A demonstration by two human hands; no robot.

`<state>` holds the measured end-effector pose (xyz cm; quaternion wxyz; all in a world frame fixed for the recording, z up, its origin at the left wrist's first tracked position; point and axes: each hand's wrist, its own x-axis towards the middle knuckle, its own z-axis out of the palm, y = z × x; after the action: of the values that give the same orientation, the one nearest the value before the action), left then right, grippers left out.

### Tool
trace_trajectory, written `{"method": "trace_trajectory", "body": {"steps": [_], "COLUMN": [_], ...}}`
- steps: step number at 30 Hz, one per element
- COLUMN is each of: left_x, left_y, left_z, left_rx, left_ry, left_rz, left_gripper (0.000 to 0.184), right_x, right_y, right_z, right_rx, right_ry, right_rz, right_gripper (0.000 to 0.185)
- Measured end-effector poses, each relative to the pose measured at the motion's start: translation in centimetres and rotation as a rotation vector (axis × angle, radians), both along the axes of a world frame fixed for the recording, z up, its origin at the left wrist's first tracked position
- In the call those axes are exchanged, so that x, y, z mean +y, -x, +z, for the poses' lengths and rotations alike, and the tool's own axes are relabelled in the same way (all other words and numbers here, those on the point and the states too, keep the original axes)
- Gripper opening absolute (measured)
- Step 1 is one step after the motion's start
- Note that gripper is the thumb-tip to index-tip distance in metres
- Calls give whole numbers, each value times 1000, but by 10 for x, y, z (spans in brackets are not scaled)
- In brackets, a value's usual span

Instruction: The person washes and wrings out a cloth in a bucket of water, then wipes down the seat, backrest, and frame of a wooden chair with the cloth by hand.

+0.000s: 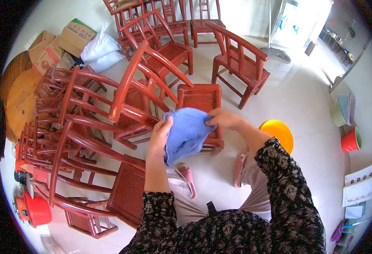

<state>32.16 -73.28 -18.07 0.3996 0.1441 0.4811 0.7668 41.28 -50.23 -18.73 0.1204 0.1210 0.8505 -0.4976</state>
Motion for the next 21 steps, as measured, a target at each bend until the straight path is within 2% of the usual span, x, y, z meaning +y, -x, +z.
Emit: {"method": "trace_trajectory", "body": {"steps": [1,3,5,7,8,9,10,11,12,13,14,15,17,18,19,20,21], "left_x": [0,1,1,3,6,8,16,21,18,25,34,39,29,25,15,18,17], "left_y": [0,1,2,-2,-7,-14,-30,-31,-36,-44,-54,-61,-59,-55,-48,-39,-33], "left_z": [0,-1,0,5,10,17,27,6,21,11,0,-9,4,10,17,1,-15], "left_rx": [-11,-34,-15,3,72,142,144,209,330,447,615,939,998,1013,1003,931,604], "left_ry": [-26,-79,-72,-67,4,76,16,47,142,141,-78,-123,216,365,375,-103,-248], "left_rz": [13,46,42,32,-27,-82,-45,-186,-351,-419,-489,-420,-603,-454,-227,307,660], "left_gripper": [29,28,28,29,29,29,28,24,28,26,30,39,41,40,28,17,21], "right_x": [0,-1,1,-8,-11,-22,-32,-28,-36,-43,-50,-58,-74,-82,-89,-97,-104], "right_y": [-2,-3,2,0,0,2,3,0,2,4,11,16,25,28,31,33,36], "right_z": [6,16,5,0,-1,11,15,-12,-48,-72,-68,-61,-47,-40,-34,-27,-20], "right_rx": [1,103,48,382,385,193,4,74,348,595,594,616,659,676,691,702,712], "right_ry": [-2,-57,-89,-969,-971,-885,-790,-571,14,614,621,479,195,52,-91,-233,-376], "right_rz": [-1,-177,-186,-55,-52,-179,-299,-374,-429,-454,-441,-383,-279,-230,-181,-133,-84], "right_gripper": [26,26,26,26,26,27,29,34,36,37,37,35,32,30,29,28,28]}}
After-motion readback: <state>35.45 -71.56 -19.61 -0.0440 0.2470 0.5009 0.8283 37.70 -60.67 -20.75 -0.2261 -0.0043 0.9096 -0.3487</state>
